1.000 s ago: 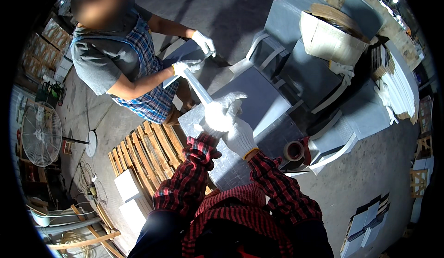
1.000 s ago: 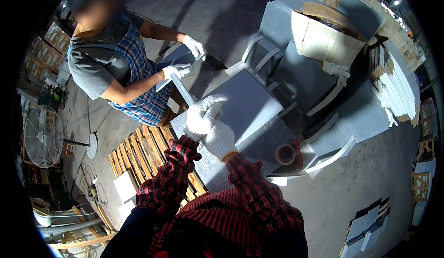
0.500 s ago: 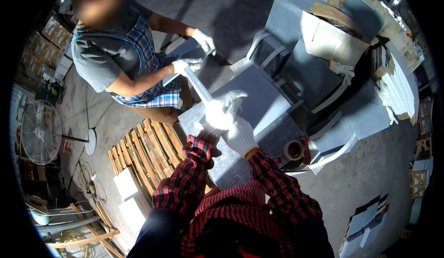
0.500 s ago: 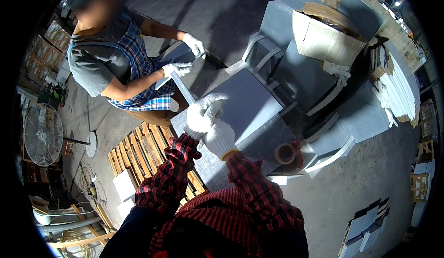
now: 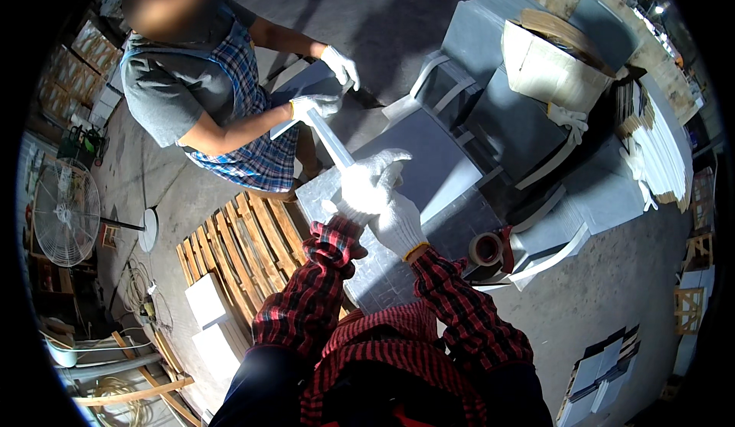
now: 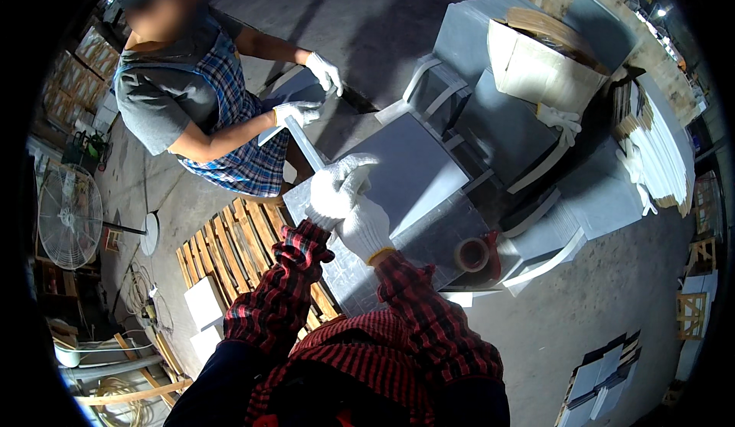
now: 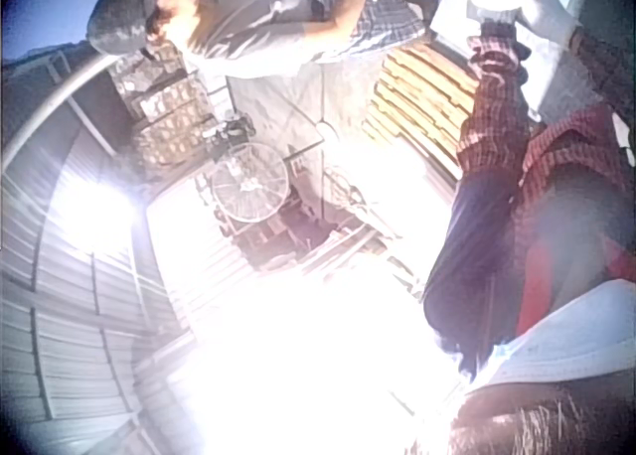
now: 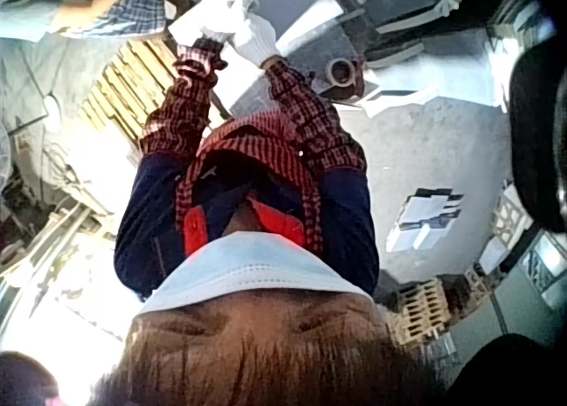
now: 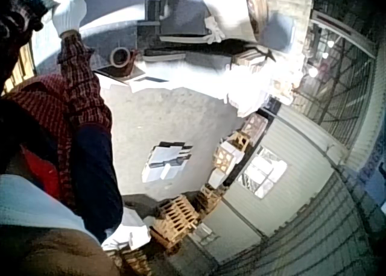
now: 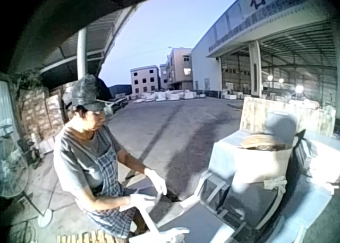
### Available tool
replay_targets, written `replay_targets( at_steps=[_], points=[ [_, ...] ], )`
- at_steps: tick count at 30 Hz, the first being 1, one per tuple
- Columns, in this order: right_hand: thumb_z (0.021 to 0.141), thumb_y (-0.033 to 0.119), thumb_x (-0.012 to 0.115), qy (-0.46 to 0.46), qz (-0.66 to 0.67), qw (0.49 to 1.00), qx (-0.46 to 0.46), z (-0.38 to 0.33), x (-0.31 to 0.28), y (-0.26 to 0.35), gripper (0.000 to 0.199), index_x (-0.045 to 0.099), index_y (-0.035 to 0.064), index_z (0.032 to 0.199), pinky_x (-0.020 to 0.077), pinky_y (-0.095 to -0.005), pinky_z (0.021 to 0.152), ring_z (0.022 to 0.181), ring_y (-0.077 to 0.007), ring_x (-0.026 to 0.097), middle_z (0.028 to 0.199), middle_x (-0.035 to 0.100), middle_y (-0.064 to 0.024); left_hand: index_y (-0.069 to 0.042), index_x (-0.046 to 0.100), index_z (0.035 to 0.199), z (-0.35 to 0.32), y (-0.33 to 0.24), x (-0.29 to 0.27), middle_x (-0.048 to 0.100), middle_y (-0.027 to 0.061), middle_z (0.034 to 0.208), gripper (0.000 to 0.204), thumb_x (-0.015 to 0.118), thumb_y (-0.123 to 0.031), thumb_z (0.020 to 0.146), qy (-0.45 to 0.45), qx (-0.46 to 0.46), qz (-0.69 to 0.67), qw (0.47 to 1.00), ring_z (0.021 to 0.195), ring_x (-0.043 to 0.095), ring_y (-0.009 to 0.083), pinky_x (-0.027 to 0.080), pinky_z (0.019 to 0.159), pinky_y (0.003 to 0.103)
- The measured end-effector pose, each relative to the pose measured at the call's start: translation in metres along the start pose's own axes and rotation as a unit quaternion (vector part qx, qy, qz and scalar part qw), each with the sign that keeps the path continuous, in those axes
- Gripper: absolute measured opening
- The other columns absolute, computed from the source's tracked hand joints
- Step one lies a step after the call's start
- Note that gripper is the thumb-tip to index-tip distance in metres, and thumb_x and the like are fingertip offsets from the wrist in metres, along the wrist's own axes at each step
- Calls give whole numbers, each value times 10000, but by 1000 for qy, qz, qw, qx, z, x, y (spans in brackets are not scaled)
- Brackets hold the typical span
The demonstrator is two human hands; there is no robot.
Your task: The person aligns and joins two rectangular panels with a coworker, pressing the edges together. They then pick up another panel and place it on the work surface.
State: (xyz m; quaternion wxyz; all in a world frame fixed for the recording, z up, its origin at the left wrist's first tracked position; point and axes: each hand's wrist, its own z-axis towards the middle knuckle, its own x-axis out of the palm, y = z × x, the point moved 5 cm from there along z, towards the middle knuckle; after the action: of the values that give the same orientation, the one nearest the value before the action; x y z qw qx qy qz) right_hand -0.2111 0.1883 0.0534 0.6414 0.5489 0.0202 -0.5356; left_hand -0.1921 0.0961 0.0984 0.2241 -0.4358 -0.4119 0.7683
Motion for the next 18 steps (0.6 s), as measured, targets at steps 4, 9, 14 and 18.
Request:
replay_targets(
  at_steps=[4, 9, 14, 18],
  points=[
    [800, 223, 691, -12, 1, 1000, -1, 0, -1, 2, 247, 647, 46, 966, 517, -473, 612, 710, -391, 655, 760, 668, -166, -91, 714, 1185, -1, 1, 0, 653, 43, 700, 309, 521, -217, 979, -3, -5, 3, 1000, 652, 657, 146, 533, 632, 291],
    [797, 225, 694, -6, 2, 1000, 7, -1, 1, -1, 245, 650, 50, 963, 521, -475, 628, 728, -394, 658, 770, 672, -169, -92, 715, 1185, -1, -1, -1, 653, 44, 706, 306, 523, -213, 978, 4, -14, -5, 1000, 656, 652, 146, 529, 638, 290],
    [796, 228, 695, 3, 7, 1000, 13, -1, 1, 0, 245, 658, 51, 960, 523, -485, 646, 754, -396, 664, 788, 680, -173, -95, 717, 1186, -3, 0, 0, 648, 43, 700, 306, 528, -216, 977, -4, -16, -5, 1000, 648, 641, 143, 521, 633, 290],
    [791, 240, 703, 7, 3, 1000, 11, -2, 2, -3, 255, 664, 53, 961, 525, -487, 654, 763, -396, 666, 790, 682, -172, -101, 717, 1190, -3, 2, 0, 649, 44, 701, 303, 535, -216, 978, -8, -10, -5, 1000, 648, 641, 140, 520, 633, 292]
  ],
)
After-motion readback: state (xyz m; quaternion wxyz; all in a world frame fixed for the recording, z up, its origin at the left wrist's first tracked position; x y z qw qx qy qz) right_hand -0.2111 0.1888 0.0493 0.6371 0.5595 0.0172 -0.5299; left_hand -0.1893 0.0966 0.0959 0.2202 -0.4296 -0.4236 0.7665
